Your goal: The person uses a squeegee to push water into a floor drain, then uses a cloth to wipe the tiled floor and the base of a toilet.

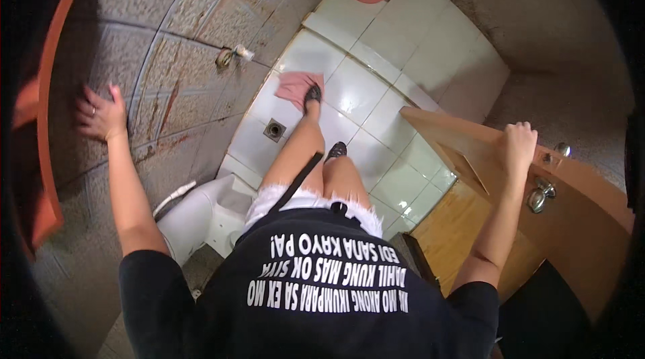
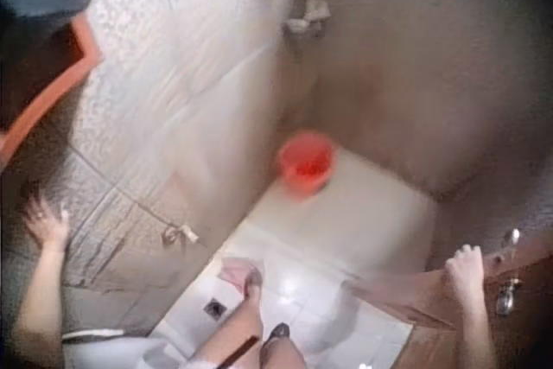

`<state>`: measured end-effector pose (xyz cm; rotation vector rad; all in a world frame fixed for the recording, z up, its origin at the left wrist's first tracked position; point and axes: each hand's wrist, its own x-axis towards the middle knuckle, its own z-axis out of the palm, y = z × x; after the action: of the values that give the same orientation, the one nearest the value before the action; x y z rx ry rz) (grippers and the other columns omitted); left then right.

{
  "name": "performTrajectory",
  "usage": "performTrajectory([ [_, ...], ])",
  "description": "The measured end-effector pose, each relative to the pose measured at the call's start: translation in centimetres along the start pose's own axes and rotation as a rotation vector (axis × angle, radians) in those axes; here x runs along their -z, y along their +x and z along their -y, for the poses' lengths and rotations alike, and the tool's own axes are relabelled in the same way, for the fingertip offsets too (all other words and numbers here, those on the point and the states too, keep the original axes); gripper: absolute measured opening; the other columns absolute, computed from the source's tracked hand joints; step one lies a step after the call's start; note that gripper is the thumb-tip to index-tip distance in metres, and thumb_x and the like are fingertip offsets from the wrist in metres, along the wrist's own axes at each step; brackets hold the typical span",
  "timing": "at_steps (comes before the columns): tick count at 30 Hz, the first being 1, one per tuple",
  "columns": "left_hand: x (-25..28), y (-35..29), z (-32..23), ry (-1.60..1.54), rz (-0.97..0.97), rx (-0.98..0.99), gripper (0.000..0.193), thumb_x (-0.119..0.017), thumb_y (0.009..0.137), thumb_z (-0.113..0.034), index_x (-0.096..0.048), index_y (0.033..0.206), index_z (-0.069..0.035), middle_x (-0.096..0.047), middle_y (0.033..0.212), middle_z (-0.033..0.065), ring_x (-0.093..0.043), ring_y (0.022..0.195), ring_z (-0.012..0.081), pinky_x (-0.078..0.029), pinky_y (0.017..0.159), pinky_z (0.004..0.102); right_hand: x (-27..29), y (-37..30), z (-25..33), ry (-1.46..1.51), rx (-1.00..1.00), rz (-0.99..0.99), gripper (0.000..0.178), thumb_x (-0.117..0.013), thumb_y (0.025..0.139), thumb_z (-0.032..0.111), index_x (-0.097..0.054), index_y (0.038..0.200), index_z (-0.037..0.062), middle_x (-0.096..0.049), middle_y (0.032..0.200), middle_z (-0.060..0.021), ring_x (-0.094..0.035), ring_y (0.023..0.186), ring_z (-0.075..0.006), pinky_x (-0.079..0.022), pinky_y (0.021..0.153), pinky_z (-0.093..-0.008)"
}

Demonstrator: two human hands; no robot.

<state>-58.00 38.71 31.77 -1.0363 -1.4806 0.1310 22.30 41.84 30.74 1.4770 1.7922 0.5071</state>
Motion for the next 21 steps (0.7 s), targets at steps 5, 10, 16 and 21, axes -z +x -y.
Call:
performTrajectory([
  [5, 0.8, -0.6, -0.3, 0.023, 0.027, -0.014, 0.065, -0.051, 0.075, -0.063, -0.047, 0.121, -0.017, -0.047, 0.118, 0.0153, -0.050, 0.099, 0.0388, -0.041, 0.074, 0.0587, 1.2, -2.0, 0.3, 0.028, -0.069, 0.140, 0.010, -0.058, 0.075, 0.013, -0.067, 0.078, 0.0133, -0.063, 0.087, -0.0035, -0.056, 0.089, -0.0184, -0.042, 0.072, -0.0323],
  [10, 1.2, 0.3, -0.9, -0.014, -0.013, -0.040, 0.068, -0.053, 0.074, -0.062, -0.042, 0.124, -0.018, -0.049, 0.117, 0.0156, -0.052, 0.096, 0.0396, -0.040, 0.072, 0.0574, 1.7, -6.9, 3.0, 0.075, -0.065, 0.054, 0.012, -0.057, 0.074, 0.011, -0.067, 0.080, 0.0122, -0.059, 0.088, -0.0049, -0.051, 0.090, -0.0195, -0.039, 0.075, -0.0322],
  [16, 0.9, 0.8, -1.5, 0.006, 0.042, 0.003, 0.064, -0.053, 0.073, -0.058, -0.045, 0.122, -0.018, -0.045, 0.120, 0.0125, -0.045, 0.111, 0.0370, -0.039, 0.080, 0.0532, 3.3, -13.1, 6.3, 0.105, -0.023, 0.132, 0.012, -0.058, 0.072, 0.012, -0.065, 0.083, 0.0118, -0.055, 0.087, -0.0036, -0.049, 0.090, -0.0196, -0.038, 0.073, -0.0327],
  [21, 0.5, 0.3, -0.8, -0.006, 0.036, 0.006, 0.064, -0.052, 0.074, -0.059, -0.045, 0.122, -0.017, -0.044, 0.119, 0.0124, -0.046, 0.109, 0.0373, -0.038, 0.077, 0.0530, 4.4, -16.6, 9.0, 0.263, -0.057, 0.202, 0.016, -0.063, 0.072, 0.017, -0.064, 0.086, 0.0101, -0.057, 0.086, -0.0050, -0.051, 0.089, -0.0208, -0.038, 0.073, -0.0335],
])
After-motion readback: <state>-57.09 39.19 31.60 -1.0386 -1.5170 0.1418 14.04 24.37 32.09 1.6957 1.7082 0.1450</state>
